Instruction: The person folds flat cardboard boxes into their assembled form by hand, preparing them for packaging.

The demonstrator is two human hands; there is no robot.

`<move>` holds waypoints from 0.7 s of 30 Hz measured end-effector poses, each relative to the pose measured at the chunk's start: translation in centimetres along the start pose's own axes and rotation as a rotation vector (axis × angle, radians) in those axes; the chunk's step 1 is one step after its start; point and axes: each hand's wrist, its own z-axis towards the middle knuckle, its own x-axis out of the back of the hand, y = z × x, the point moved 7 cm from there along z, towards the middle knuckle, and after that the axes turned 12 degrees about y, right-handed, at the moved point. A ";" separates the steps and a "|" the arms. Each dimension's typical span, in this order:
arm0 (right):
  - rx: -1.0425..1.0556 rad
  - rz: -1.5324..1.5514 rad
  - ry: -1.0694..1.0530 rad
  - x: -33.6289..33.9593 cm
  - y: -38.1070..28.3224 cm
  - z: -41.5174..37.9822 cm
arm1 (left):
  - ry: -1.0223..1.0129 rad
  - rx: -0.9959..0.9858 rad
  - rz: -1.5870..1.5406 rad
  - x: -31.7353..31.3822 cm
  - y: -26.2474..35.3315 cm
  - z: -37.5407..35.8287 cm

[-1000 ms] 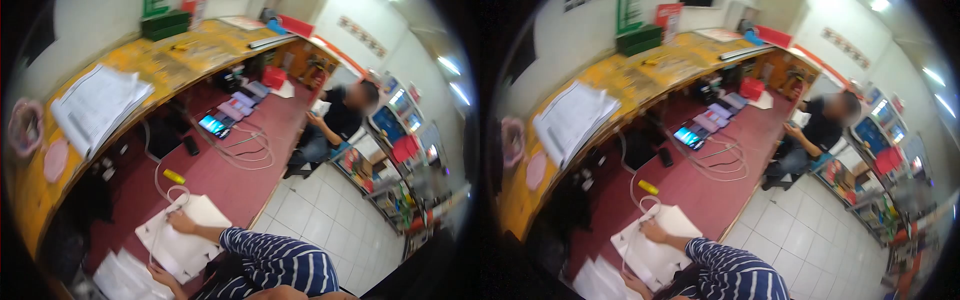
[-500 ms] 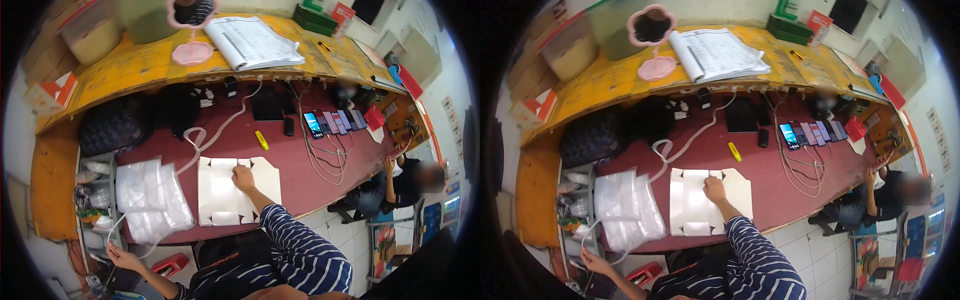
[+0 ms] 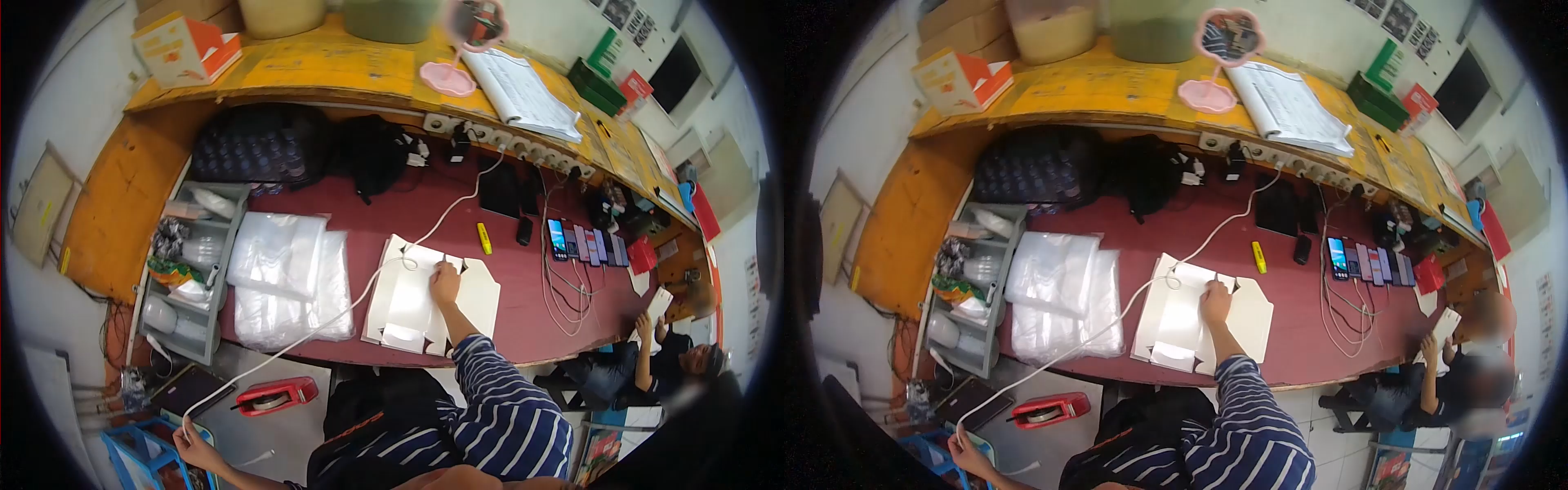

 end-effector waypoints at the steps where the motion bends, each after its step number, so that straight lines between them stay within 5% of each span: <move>1: 0.018 0.009 -0.009 -0.2 -1.2 0.1 | -0.033 0.004 0.046 0.4 -0.3 -0.3; 3: -0.307 0.117 0.326 2.5 -2.2 0.0 | -0.052 0.025 0.106 1.5 -0.7 -1.3; 7: -0.114 0.579 0.462 7.0 -14.6 0.9 | -0.343 -0.339 0.017 -0.2 4.0 -5.6; 10: 0.081 0.890 -0.038 5.7 -26.0 -0.1 | -0.537 -0.638 -0.128 -2.5 8.0 -10.4; 12: 0.024 1.114 -0.969 2.4 -33.0 -6.1 | -0.655 -0.831 -0.293 -3.5 12.1 -13.5; 13: 0.366 1.053 -1.233 2.1 -36.1 -10.0 | -0.708 -0.912 -0.367 -4.0 13.8 -14.9; 14: 0.219 1.027 -1.619 3.1 -37.9 -14.4 | -0.761 -0.993 -0.441 -4.2 15.2 -16.3; 16: 0.416 0.727 -2.101 7.4 -39.3 -19.7 | -0.850 -1.087 -0.467 -4.9 16.7 -18.2; 19: 0.607 0.610 -2.163 8.9 -40.0 -24.0 | -0.978 -1.221 -0.516 -5.7 16.9 -20.3; 21: 0.666 0.935 -2.107 10.3 -41.7 -24.3 | -1.015 -1.255 -0.538 -6.4 16.6 -20.9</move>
